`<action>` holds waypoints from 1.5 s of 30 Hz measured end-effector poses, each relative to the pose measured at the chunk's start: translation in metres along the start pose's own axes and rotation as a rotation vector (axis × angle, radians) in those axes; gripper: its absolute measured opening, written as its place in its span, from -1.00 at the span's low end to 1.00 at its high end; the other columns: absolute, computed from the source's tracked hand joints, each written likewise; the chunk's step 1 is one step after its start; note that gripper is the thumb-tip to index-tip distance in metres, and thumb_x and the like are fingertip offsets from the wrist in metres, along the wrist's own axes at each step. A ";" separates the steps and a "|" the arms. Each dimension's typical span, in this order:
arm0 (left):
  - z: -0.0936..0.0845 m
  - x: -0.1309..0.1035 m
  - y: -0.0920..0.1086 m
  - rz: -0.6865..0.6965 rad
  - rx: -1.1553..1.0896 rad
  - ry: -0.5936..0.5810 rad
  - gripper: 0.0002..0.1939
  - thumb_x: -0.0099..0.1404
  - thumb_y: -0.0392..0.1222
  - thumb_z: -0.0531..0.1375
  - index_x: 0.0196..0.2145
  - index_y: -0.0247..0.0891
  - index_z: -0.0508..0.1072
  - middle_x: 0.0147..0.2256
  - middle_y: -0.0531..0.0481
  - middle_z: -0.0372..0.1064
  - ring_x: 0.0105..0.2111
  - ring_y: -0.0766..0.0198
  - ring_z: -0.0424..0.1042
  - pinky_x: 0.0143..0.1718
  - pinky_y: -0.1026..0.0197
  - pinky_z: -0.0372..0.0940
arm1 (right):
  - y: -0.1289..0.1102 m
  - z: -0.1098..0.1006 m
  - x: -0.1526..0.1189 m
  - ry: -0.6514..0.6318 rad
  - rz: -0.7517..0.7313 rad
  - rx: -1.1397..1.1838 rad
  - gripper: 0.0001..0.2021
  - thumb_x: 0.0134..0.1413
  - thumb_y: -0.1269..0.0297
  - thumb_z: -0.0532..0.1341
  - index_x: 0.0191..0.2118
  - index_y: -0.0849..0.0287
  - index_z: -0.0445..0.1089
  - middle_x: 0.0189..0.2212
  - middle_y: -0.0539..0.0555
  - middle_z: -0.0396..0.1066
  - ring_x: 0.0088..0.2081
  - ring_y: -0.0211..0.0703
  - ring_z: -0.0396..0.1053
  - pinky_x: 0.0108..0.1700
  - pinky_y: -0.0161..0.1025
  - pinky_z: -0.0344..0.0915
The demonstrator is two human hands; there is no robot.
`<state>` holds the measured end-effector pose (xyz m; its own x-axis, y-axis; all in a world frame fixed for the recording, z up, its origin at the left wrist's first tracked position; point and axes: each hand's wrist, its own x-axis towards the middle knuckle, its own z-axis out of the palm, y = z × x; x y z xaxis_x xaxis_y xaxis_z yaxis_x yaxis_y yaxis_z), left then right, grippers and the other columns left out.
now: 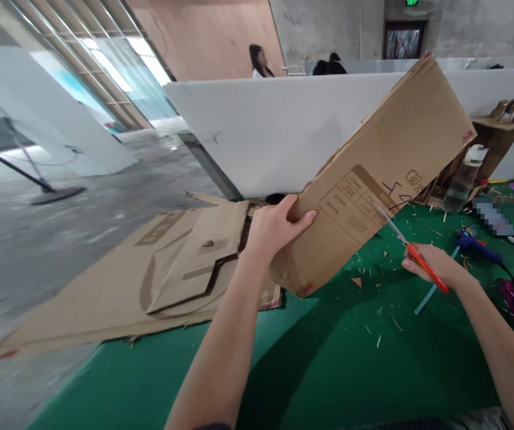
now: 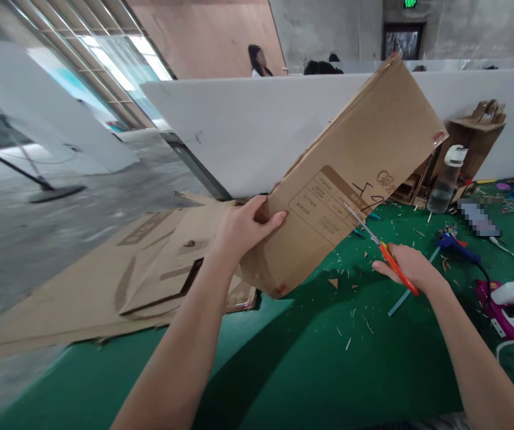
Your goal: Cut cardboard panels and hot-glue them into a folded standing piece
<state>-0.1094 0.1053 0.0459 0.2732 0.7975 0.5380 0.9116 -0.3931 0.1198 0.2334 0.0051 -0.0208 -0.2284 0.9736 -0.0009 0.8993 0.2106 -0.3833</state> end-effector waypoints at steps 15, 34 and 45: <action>0.000 0.000 0.001 0.012 0.009 0.036 -0.57 0.24 0.21 0.08 -0.23 -0.22 0.39 -0.62 0.08 0.15 -0.59 0.26 0.23 -0.51 0.25 0.02 | 0.006 0.011 0.010 0.121 0.070 -0.108 -0.52 0.19 -0.14 -0.01 -0.59 0.11 0.16 -0.63 0.05 0.32 -0.54 -0.16 0.29 -0.46 -0.26 0.00; -0.010 0.002 0.002 0.017 -0.001 0.010 -0.61 0.19 0.20 0.12 -0.30 -0.19 0.43 -0.62 0.07 0.15 -0.54 0.23 0.24 -0.47 0.23 0.04 | 0.008 0.012 0.008 0.008 -0.012 -0.012 -0.59 0.21 -0.12 0.00 -0.33 0.14 0.30 -0.34 0.11 0.42 -0.35 -0.14 0.39 -0.36 -0.27 0.14; -0.007 0.002 0.001 0.023 0.006 0.014 -0.59 0.20 0.21 0.11 -0.26 -0.20 0.43 -0.60 0.06 0.20 -0.53 0.23 0.28 -0.44 0.23 0.07 | 0.004 0.015 0.012 0.141 0.078 -0.059 -0.56 0.18 -0.09 0.03 -0.58 0.11 0.16 -0.59 0.05 0.34 -0.52 -0.17 0.30 -0.46 -0.28 0.01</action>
<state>-0.1099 0.1035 0.0526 0.2897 0.7817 0.5523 0.9070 -0.4084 0.1024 0.2284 0.0161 -0.0364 -0.1064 0.9890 0.1026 0.9334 0.1349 -0.3325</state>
